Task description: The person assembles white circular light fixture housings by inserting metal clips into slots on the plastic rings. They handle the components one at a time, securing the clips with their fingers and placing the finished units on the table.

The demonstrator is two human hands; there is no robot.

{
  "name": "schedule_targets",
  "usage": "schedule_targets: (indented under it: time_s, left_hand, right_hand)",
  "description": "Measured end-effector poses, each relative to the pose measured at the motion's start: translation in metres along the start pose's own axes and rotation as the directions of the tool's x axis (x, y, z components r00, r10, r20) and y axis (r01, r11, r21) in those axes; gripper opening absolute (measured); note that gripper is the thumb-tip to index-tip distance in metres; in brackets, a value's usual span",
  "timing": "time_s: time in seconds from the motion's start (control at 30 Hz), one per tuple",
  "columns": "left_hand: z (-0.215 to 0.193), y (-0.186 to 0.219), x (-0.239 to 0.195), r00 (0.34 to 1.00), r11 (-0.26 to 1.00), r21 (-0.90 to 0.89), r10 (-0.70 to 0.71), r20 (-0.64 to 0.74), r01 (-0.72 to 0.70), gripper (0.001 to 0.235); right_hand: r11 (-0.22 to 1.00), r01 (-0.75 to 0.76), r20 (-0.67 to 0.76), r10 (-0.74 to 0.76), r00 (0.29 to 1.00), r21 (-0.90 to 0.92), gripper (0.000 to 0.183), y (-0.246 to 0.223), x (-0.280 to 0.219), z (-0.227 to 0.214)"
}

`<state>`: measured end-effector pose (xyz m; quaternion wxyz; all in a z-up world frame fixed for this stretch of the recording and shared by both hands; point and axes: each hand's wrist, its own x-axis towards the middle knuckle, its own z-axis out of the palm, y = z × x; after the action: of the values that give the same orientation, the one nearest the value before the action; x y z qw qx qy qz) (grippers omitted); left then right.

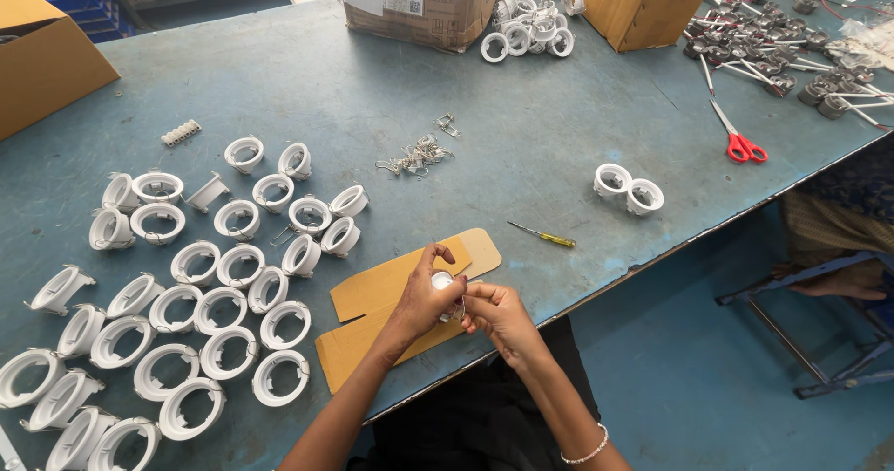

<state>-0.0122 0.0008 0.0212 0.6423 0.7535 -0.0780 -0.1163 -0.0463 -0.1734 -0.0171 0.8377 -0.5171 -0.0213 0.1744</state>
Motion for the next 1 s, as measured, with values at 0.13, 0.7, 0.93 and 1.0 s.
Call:
schedule_targets:
  time_s: [0.13,0.7,0.93,1.0]
  left_hand:
    - [0.002,-0.013,0.003,0.998,0.993,-0.114,0.026,-0.061,-0.033,0.039]
    - [-0.001,-0.032,0.016,0.984,0.879,-0.443,-0.151,0.098,0.179,0.037]
    - [-0.007,-0.036,0.018,0.979,0.824,-0.53,-0.166,0.115,0.202,0.041]
    - [-0.011,-0.034,0.018,0.984,0.802,-0.571,-0.131,0.118,0.176,0.043]
  right_hand:
    - [0.977,0.032,-0.083,-0.05,0.995,-0.21,0.023,-0.014,0.003,0.01]
    - [0.834,-0.016,0.057,0.056,0.997,-0.551,0.014,-0.049,0.028,-0.002]
    - [0.718,0.088,0.128,0.0,0.992,-0.69,0.015,-0.065,0.044,0.006]
    - [0.653,0.064,0.118,0.039,0.992,-0.755,0.017,-0.068,0.053,0.01]
